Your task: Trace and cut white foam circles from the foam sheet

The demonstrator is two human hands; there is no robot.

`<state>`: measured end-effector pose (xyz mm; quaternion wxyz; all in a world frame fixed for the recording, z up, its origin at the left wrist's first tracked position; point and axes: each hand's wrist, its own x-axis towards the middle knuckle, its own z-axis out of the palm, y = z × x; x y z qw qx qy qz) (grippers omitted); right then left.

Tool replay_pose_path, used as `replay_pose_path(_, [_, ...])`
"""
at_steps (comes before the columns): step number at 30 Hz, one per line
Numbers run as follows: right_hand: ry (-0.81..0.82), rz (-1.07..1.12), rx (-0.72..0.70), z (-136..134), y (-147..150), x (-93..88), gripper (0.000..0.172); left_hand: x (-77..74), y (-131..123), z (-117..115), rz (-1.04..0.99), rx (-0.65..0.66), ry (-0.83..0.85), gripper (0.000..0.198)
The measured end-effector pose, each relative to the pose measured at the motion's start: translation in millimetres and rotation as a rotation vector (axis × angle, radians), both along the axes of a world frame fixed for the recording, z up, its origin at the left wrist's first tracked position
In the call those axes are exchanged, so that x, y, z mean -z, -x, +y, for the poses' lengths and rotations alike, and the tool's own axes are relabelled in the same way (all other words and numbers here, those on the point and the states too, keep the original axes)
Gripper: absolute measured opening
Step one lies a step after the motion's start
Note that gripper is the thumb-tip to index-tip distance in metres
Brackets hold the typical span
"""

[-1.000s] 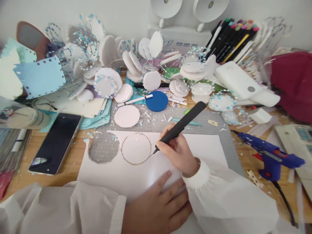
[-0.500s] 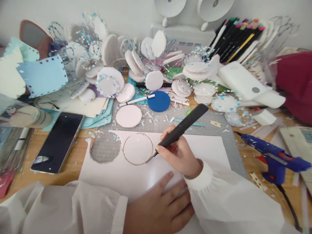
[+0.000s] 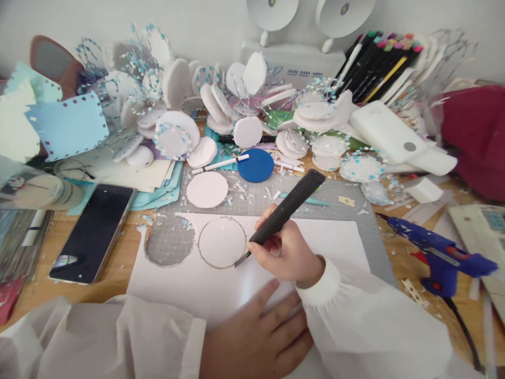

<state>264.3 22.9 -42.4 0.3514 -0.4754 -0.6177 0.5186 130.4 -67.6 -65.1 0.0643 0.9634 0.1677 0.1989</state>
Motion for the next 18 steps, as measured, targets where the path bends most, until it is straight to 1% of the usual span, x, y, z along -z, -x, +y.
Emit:
replay_pose_path(3, [-0.019, -0.034, 0.024, 6, 0, -1.1, 0.023, 1.4, 0, -1, 0.002, 0.001, 0.002, 0.033])
replay_pose_path(9, [-0.048, -0.01, 0.072, 10, -3, 2.9, 0.022, 3.8, -1, -4, -0.001, -0.002, 0.009, 0.034])
replay_pose_path(14, [-0.046, -0.03, 0.049, 12, -5, 4.5, 0.023, 0.5, 2, -4, 0.041, 0.006, 0.016, 0.037])
replay_pose_path(18, [-0.037, -0.006, -0.008, 15, -9, 5.0, 0.022, -3.5, 5, -3, 0.082, 0.018, 0.021, 0.04])
